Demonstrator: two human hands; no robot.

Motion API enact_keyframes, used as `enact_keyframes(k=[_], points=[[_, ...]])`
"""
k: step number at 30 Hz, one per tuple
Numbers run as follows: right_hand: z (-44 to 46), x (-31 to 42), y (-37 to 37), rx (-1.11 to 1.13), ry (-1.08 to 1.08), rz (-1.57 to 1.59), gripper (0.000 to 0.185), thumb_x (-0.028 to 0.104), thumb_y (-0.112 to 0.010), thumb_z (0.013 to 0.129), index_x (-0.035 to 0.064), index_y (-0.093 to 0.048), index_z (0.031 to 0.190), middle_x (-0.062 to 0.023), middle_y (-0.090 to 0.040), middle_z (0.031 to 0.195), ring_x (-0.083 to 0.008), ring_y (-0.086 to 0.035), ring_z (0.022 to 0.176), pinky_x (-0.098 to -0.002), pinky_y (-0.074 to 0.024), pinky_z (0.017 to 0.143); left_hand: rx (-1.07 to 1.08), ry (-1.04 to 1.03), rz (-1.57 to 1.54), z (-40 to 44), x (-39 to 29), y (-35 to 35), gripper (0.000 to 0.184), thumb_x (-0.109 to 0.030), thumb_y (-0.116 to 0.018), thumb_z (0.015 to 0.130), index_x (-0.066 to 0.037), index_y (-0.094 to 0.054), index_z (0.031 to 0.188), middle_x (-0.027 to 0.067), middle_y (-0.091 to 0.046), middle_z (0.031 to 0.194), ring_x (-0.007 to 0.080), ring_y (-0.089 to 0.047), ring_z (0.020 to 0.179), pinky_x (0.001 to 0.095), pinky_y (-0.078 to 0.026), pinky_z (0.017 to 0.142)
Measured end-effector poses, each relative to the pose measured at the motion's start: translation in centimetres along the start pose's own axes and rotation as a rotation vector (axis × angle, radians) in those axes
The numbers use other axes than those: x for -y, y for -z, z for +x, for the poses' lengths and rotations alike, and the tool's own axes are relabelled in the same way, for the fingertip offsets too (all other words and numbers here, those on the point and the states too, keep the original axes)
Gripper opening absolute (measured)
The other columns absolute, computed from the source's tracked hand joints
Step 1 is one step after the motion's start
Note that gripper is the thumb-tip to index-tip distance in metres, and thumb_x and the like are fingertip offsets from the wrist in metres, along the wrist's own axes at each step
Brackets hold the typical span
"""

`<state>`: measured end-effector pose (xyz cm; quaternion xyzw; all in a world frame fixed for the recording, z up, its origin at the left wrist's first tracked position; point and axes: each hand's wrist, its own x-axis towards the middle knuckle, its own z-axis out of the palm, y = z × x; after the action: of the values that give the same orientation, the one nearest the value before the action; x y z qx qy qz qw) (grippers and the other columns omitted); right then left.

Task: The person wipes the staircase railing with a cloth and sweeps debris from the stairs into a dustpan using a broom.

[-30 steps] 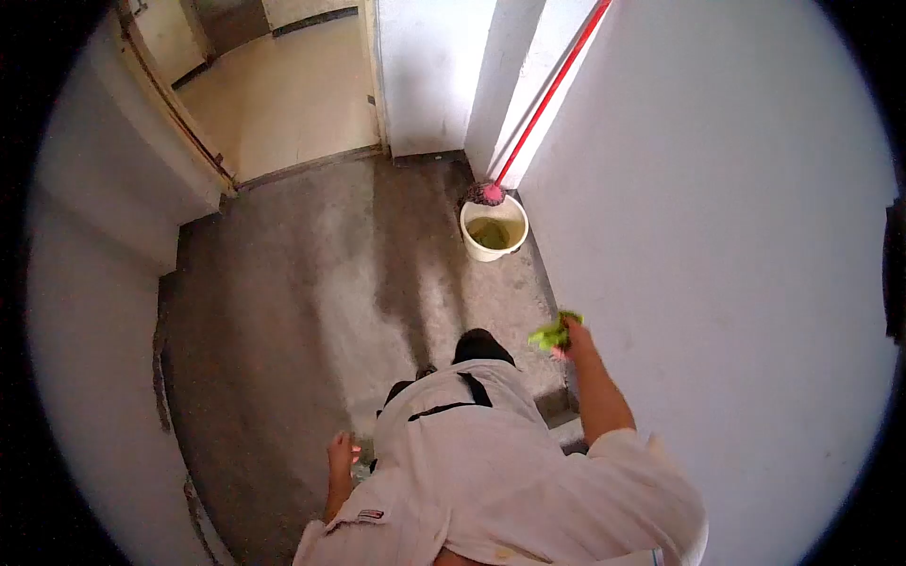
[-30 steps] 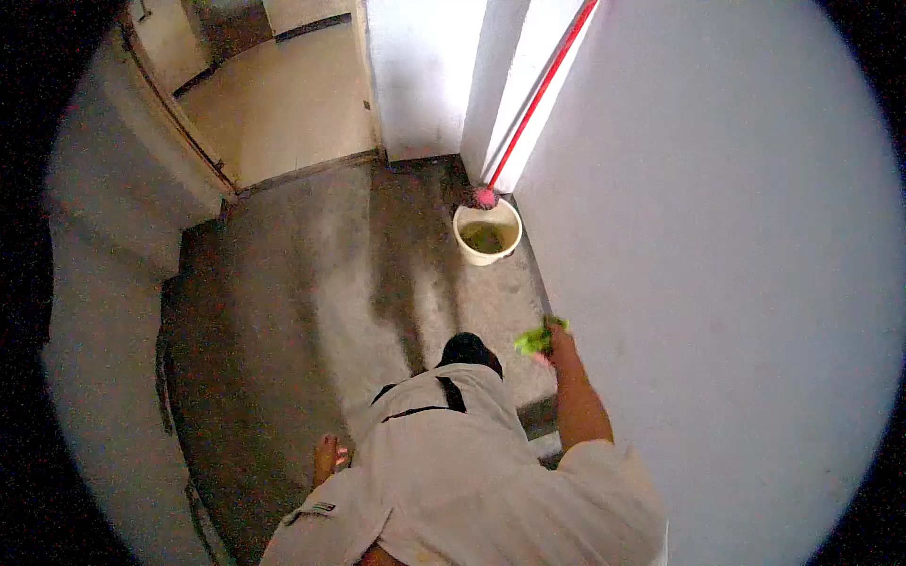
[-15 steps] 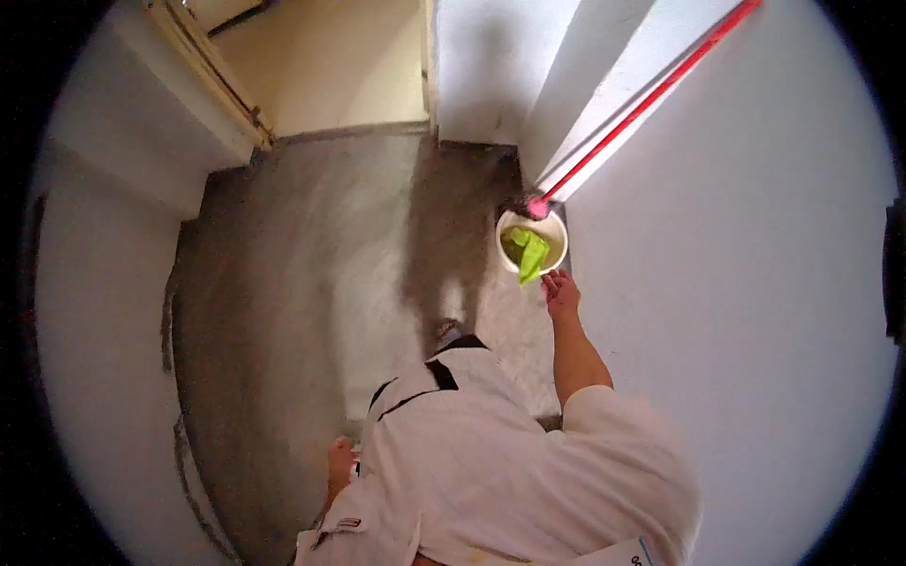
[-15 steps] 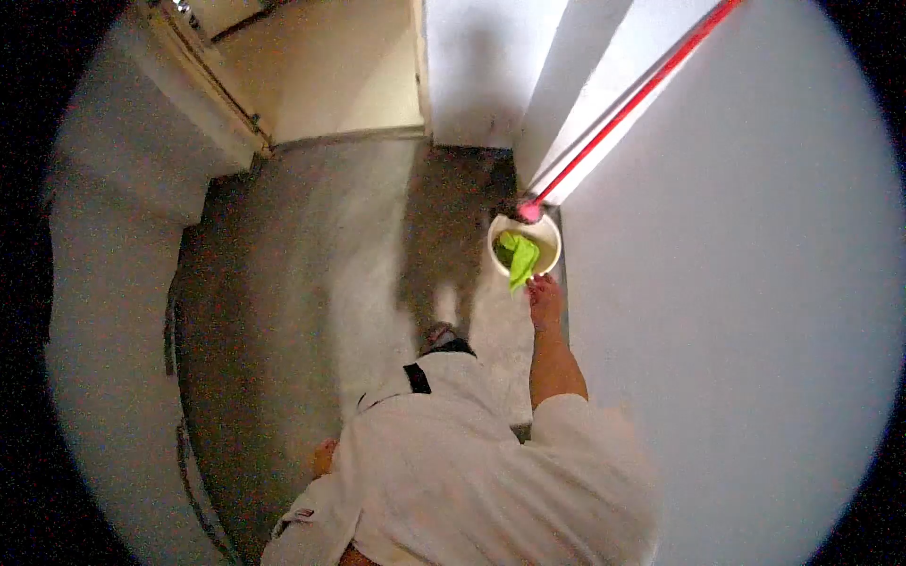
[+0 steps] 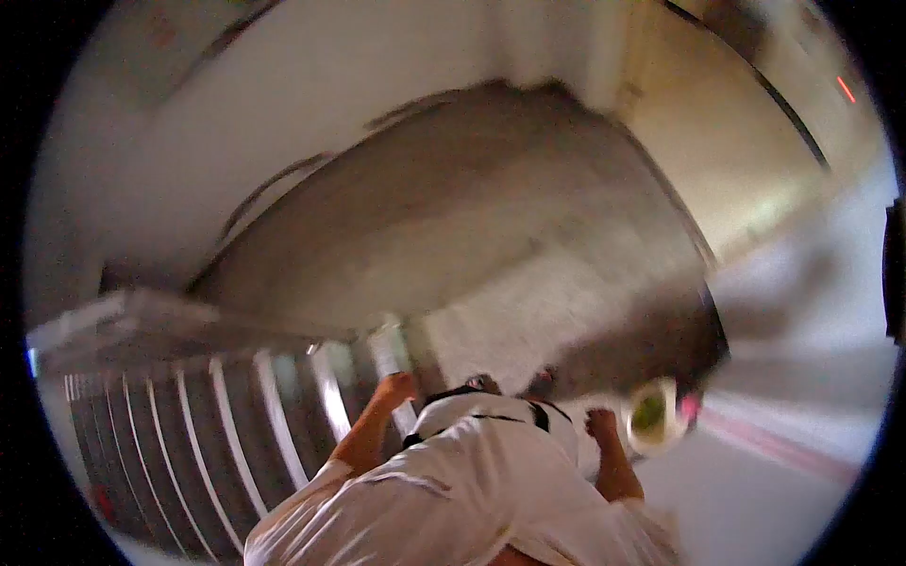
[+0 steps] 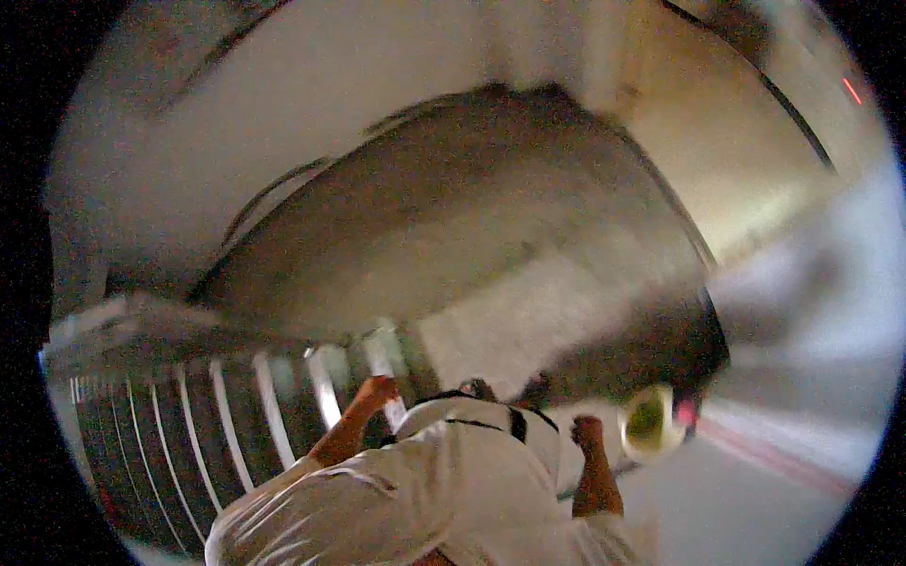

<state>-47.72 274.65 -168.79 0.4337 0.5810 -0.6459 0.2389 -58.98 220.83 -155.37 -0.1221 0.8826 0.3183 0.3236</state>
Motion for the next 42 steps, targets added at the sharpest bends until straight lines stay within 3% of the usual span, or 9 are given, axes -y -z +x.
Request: enact_keyframes(k=[2, 6, 10, 15, 19, 29, 31, 39, 42], points=[[-3.5, 3.9, 0.4, 0.028, 0.123, -0.257, 0.01, 0.016, -0.061, 0.083, 0.0075, -0.06, 0.079, -0.0044, -0.051, 0.057, -0.016, -0.047, 0.043, -0.0332, -0.038, 0.039, -0.029, -0.159, 0.001, 0.6, 5.2, -3.7, 0.025, -0.027, -0.06, 0.078, -0.003, -0.063, 0.075, 0.0129, -0.066, 0.074, 0.025, -0.063, 0.067, 0.0402, -0.049, 0.06], [13.7, 2.7, 11.0, 0.404, 0.124, -0.152, 0.007, 0.015, -0.061, 0.084, 0.0093, -0.065, 0.084, -0.0022, -0.05, 0.055, -0.0143, -0.044, 0.041, -0.0332, -0.0366, 0.039, -0.18, 0.219, -0.331, -7.1, 0.5, -6.5, 0.036, -0.034, -0.055, 0.085, -0.001, -0.066, 0.081, 0.017, -0.067, 0.076, 0.0271, -0.065, 0.069, 0.0418, -0.05, 0.066], [16.7, 12.1, 8.3, 0.279, 0.093, -0.295, 0.025, 0.022, -0.053, 0.092, 0.0037, -0.061, 0.106, -0.0084, -0.057, 0.072, -0.0189, -0.051, 0.05, -0.0373, -0.0389, 0.041, -0.242, 0.647, -0.497, -14.7, 3.5, -10.1, 0.046, -0.044, -0.054, 0.089, -0.001, -0.07, 0.087, 0.0135, -0.067, 0.073, 0.0258, -0.065, 0.069, 0.0408, -0.051, 0.064], [3.2, 19.0, -7.2, 0.018, 0.189, -0.517, 0.014, 0.02, -0.06, 0.08, 0.0078, -0.053, 0.084, -0.0078, -0.054, 0.066, -0.018, -0.049, 0.046, -0.0327, -0.0355, 0.036, -0.436, 0.917, -0.992, -23.7, 15.7, -19.4, 0.036, -0.038, -0.059, 0.089, -0.003, -0.069, 0.088, 0.0107, -0.066, 0.074, 0.0243, -0.063, 0.06, 0.038, -0.052, 0.053], [-1.6, 18.0, -21.6, 0.224, 0.18, -0.656, 0.014, 0.021, -0.058, 0.086, 0.0087, -0.054, 0.082, -0.0041, -0.052, 0.062, -0.0162, -0.049, 0.044, -0.0298, -0.0378, 0.038, -0.559, 1.079, -1.208, -25.4, 20.1, -23.6, 0.028, -0.029, -0.059, 0.091, -0.003, -0.068, 0.088, 0.0095, -0.065, 0.072, 0.0198, -0.06, 0.054, 0.0363, -0.05, 0.049], [-15.5, 14.7, -50.0, 0.805, 0.385, -1.045, 0.024, 0.025, -0.062, 0.091, 0.005, -0.062, 0.104, -0.0028, -0.059, 0.071, -0.0106, -0.055, 0.053, -0.0245, -0.0452, 0.046, -0.902, 0.795, -1.432, -25.1, 22.8, -25.1, 0.031, -0.028, -0.06, 0.088, 0.002, -0.066, 0.088, 0.0117, -0.066, 0.07, 0.022, -0.064, 0.058, 0.0352, -0.051, 0.056], [-17.8, 14.2, -54.1, 0.959, 0.394, -1.1, 0.027, 0.027, -0.063, 0.091, 0.0042, -0.062, 0.106, -0.0023, -0.06, 0.072, -0.0104, -0.057, 0.054, -0.0238, -0.0458, 0.047, -0.821, 0.885, -1.26, -26.2, 22.4, -24.9, 0.033, -0.031, -0.06, 0.088, 0.002, -0.066, 0.088, 0.0113, -0.066, 0.069, 0.0214, -0.063, 0.055, 0.0351, -0.051, 0.055], [-20.4, 8.9, -66.4, 1.172, 0.287, -1.272, 0.023, 0.027, -0.063, 0.091, 0.0056, -0.063, 0.101, -0.0014, -0.061, 0.071, -0.0097, -0.058, 0.055, -0.0247, -0.0475, 0.048, -0.861, 1.119, -1.711, -29.8, 17.6, -29.7, 0.024, -0.022, -0.059, 0.087, 0.001, -0.063, 0.084, 0.0099, -0.063, 0.069, 0.0206, -0.062, 0.054, 0.0372, -0.05, 0.047], [-20.0, 6.9, -70.7, 1.184, 0.201, -1.346, 0.024, 0.025, -0.061, 0.093, 0.0043, -0.062, 0.104, -0.0019, -0.061, 0.072, -0.0093, -0.057, 0.055, -0.0244, -0.0464, 0.047, -0.69, 0.896, -1.26, -30.6, 17.0, -30.9, 0.028, -0.027, -0.06, 0.087, 0.0, -0.065, 0.087, 0.0115, -0.066, 0.075, 0.0239, -0.066, 0.061, 0.0373, -0.053, 0.053]])
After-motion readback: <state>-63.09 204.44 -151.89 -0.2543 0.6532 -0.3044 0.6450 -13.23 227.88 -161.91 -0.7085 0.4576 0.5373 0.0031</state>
